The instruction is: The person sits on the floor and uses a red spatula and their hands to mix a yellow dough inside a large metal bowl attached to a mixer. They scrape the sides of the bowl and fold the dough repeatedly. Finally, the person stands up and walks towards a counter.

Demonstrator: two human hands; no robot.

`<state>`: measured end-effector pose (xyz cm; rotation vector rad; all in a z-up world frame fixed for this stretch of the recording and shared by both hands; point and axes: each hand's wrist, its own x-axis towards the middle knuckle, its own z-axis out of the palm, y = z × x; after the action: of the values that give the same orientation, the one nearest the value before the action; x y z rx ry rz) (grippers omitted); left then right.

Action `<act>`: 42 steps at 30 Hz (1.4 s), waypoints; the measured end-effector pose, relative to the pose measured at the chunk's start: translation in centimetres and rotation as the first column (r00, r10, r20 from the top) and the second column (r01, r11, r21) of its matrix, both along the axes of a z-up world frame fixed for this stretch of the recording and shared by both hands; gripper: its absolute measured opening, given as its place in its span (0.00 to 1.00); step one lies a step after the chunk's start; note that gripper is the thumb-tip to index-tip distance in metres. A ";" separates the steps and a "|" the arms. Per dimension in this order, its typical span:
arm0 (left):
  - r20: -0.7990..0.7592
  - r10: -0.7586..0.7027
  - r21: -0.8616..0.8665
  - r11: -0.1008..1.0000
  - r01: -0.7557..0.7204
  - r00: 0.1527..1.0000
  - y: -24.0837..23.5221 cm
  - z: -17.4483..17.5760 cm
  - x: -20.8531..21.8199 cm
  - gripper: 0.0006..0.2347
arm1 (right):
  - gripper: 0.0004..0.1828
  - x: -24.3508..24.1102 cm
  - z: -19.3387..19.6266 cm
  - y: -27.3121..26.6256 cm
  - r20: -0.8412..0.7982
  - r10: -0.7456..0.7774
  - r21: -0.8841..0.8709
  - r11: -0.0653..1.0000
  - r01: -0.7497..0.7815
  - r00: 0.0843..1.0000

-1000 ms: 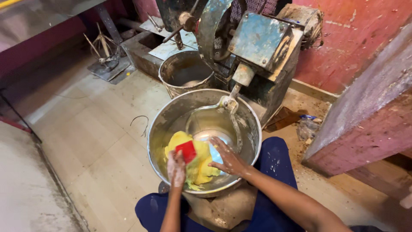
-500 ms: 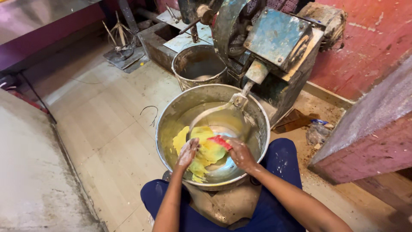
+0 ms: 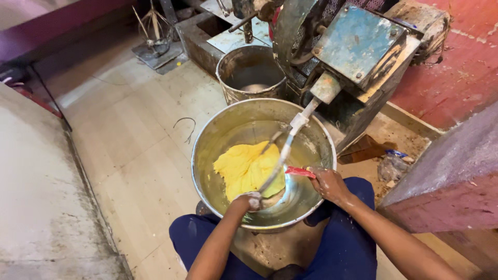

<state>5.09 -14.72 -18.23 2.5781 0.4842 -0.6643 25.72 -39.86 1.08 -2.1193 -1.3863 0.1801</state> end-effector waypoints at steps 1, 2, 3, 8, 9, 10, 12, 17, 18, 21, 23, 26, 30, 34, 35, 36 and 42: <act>0.007 -0.011 -0.005 1.000 0.011 1.000 -0.9 -0.4 0.9 0.28 | 0.18 0.3 -0.4 -0.1 0.013 0.015 0.033 0.999 -0.015 1.000; 0.011 -0.014 -0.009 1.000 0.014 1.000 -1.6 -0.8 1.9 0.29 | 0.19 0.4 -0.8 -0.2 0.026 0.029 0.066 0.997 -0.031 0.999; 0.017 -0.015 -0.007 1.000 0.015 1.000 -2.1 -1.1 2.9 0.30 | 0.20 0.5 -1.2 -0.1 0.042 0.043 0.102 0.994 -0.047 0.998; -0.053 0.004 0.063 0.998 -0.001 0.999 -3.6 -2.5 6.8 0.37 | 0.12 -0.1 -3.5 1.0 0.110 -0.179 -0.073 0.980 0.187 0.978; -0.081 0.016 0.070 0.998 -0.010 0.997 -3.9 -2.8 7.2 0.38 | 0.09 0.0 -3.8 0.9 0.129 -0.172 -0.141 0.972 0.190 0.977; -0.118 0.028 0.074 0.997 -0.019 0.993 -4.2 -3.1 7.5 0.40 | 0.11 0.1 -4.1 0.6 0.129 -0.158 -0.118 0.978 0.173 0.979; -0.277 -0.068 0.104 0.990 0.100 0.958 -4.3 -3.5 8.2 0.40 | 0.15 0.3 -4.2 0.6 0.132 -0.133 -0.063 0.988 0.142 0.982; -0.341 -0.305 -0.040 0.950 0.311 0.889 -4.0 -4.4 5.0 0.39 | 0.23 0.2 -2.9 0.7 0.095 -0.094 -0.012 0.995 0.096 0.991; -0.327 -0.339 -0.072 0.940 0.334 0.882 -3.9 -4.4 3.7 0.39 | 0.29 0.3 -2.2 0.8 0.103 -0.065 0.076 0.996 0.057 0.993; -0.298 -0.404 -0.103 0.914 0.391 0.865 -4.1 -3.5 -1.1 0.40 | 0.34 -0.2 -0.9 0.8 -0.023 -0.113 0.001 0.994 0.113 0.993; -0.297 -0.424 -0.078 0.904 0.421 0.856 -3.9 -2.2 -3.3 0.40 | 0.26 -0.5 -0.9 1.1 -0.045 -0.187 0.007 0.982 0.187 0.981; -0.186 -0.459 0.115 0.868 0.483 0.869 -3.7 -0.1 -3.7 0.40 | 0.18 -0.8 -1.1 0.8 -0.010 -0.185 0.122 0.975 0.185 0.983; -0.019 -0.538 0.470 0.739 0.483 0.842 -2.9 1.5 2.3 0.40 | 0.19 -0.9 -1.2 0.6 0.000 -0.177 0.082 0.981 0.177 0.984; -0.261 -0.558 0.129 0.789 0.601 0.788 -2.2 3.2 5.5 0.48 | 0.13 -0.7 -1.3 0.7 0.039 -0.189 -0.016 0.982 0.190 0.981; -0.270 -0.563 0.054 0.802 0.595 0.782 -1.9 3.5 5.7 0.47 | 0.16 -0.7 -1.1 0.6 0.019 -0.173 -0.013 0.985 0.174 0.985; -0.277 -0.568 -0.022 0.810 0.586 0.775 -1.7 3.6 5.8 0.47 | 0.20 -0.8 -1.0 0.6 0.000 -0.158 -0.010 0.987 0.158 0.987; -0.183 -0.599 -0.086 0.799 0.594 0.779 0.8 0.5 0.4 0.35 | 0.18 -0.6 -0.5 0.9 -0.016 -0.170 0.046 0.984 0.171 0.985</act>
<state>5.46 -13.97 -17.74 2.6452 -0.3230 -1.1397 25.10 -38.92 0.57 -2.1807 -1.1833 0.0912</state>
